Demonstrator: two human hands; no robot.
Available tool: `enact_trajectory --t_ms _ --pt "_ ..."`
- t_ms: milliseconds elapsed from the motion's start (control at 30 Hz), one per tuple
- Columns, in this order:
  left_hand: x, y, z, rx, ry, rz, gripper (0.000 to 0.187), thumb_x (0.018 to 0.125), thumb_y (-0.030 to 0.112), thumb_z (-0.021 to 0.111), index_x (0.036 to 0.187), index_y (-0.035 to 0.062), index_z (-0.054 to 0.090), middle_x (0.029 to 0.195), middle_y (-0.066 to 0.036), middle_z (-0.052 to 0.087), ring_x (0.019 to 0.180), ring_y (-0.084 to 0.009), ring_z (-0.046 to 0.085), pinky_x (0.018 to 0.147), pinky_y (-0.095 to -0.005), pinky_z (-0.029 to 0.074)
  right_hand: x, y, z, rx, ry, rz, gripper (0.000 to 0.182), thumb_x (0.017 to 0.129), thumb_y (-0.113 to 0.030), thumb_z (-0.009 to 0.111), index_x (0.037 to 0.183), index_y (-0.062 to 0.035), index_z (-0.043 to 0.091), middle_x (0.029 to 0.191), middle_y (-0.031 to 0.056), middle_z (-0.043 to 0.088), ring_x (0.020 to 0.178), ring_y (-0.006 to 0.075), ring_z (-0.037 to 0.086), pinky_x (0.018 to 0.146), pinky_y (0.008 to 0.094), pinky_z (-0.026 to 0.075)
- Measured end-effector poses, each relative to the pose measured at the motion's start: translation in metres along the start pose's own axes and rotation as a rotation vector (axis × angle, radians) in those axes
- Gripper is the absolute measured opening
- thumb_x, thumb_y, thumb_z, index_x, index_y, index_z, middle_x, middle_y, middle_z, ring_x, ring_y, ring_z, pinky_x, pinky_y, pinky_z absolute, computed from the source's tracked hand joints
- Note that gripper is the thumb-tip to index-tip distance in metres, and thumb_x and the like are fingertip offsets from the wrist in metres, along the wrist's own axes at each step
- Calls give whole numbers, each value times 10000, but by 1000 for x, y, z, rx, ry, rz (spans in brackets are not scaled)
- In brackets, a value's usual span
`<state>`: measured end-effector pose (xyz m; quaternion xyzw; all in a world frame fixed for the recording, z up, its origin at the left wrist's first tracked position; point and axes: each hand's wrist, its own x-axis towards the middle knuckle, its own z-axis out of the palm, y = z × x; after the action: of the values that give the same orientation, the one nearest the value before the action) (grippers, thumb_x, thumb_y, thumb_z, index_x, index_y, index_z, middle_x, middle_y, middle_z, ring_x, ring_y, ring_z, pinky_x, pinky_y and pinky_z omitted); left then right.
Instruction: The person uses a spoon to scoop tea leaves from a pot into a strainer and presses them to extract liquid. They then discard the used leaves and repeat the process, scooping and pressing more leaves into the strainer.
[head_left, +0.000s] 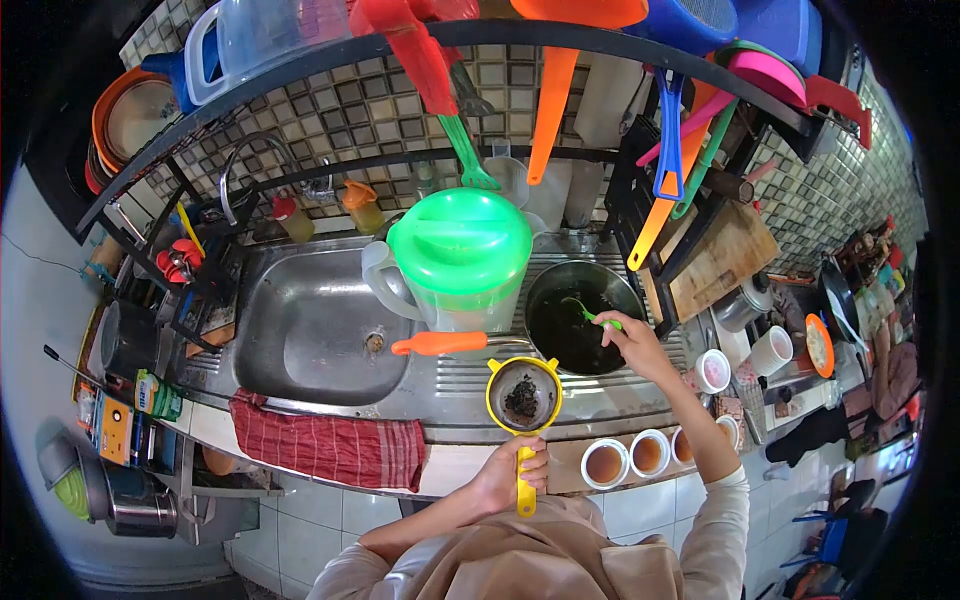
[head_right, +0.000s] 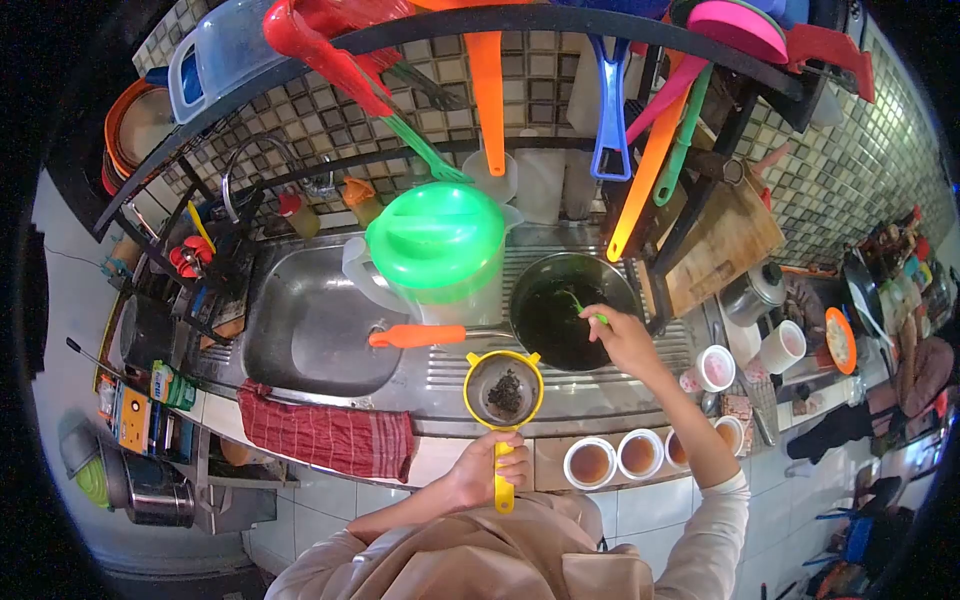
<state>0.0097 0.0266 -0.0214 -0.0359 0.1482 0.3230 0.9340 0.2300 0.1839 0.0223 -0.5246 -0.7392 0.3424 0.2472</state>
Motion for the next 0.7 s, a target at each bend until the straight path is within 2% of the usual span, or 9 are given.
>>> enact_trajectory --t_ms 133,200,233,300,400,533,600,633,700 --pt "1 1 -1 6 -9 -8 156 847 238 453 719 150 443 570 48 320 498 -70 319 527 -215 305 0 1 1 55 6 -25 194 877 -200 431 978 -78 544 681 51 604 549 169 532 543 294 411" --pt "1 1 0 11 -7 -8 154 847 238 453 720 151 445 570 48 320 497 -69 318 527 -214 306 -1 2 1 240 -68 90 214 890 -221 420 972 -70 547 673 34 599 465 110 473 456 258 375" --pt "0 1 1 18 -1 -4 155 847 238 453 719 151 445 569 49 320 497 -69 318 527 -214 305 -1 3 1 241 -66 90 214 890 -221 420 972 -70 547 673 34 599 465 110 473 456 258 375" --pt "0 1 1 26 5 -2 155 847 238 453 718 152 445 569 49 320 497 -69 317 526 -214 304 0 8 0 437 -109 173 234 899 -236 411 968 -61 550 672 18 591 416 68 416 399 236 331" --pt "0 1 0 44 7 5 156 845 241 455 715 154 446 566 50 319 497 -71 318 527 -214 302 0 11 -2 439 -55 168 237 900 -236 415 983 -55 544 676 17 586 436 62 419 411 231 330" --pt "0 1 1 29 2 -10 159 841 244 460 712 152 447 564 48 319 499 -73 319 530 -214 300 0 6 -5 227 71 76 241 899 -240 408 1000 -67 541 678 29 591 486 100 476 473 252 373" --pt "0 2 1 28 -1 -14 160 839 246 462 712 151 446 564 47 319 500 -74 319 532 -215 301 -1 4 -6 -3 112 10 242 896 -237 397 1008 -80 543 687 46 600 562 155 530 558 284 405" --pt "0 2 1 35 4 -12 161 838 249 464 712 151 446 564 47 319 500 -74 319 532 -215 301 -1 3 -6 -3 113 10 242 896 -237 397 1008 -80 543 687 46 600 562 155 530 558 284 405" --pt "0 2 1 42 8 -11 162 837 251 466 713 150 446 564 46 319 501 -75 319 532 -215 301 -2 1 -5 -78 54 4 240 892 -233 389 1004 -91 547 706 58 607 632 205 556 625 316 414"
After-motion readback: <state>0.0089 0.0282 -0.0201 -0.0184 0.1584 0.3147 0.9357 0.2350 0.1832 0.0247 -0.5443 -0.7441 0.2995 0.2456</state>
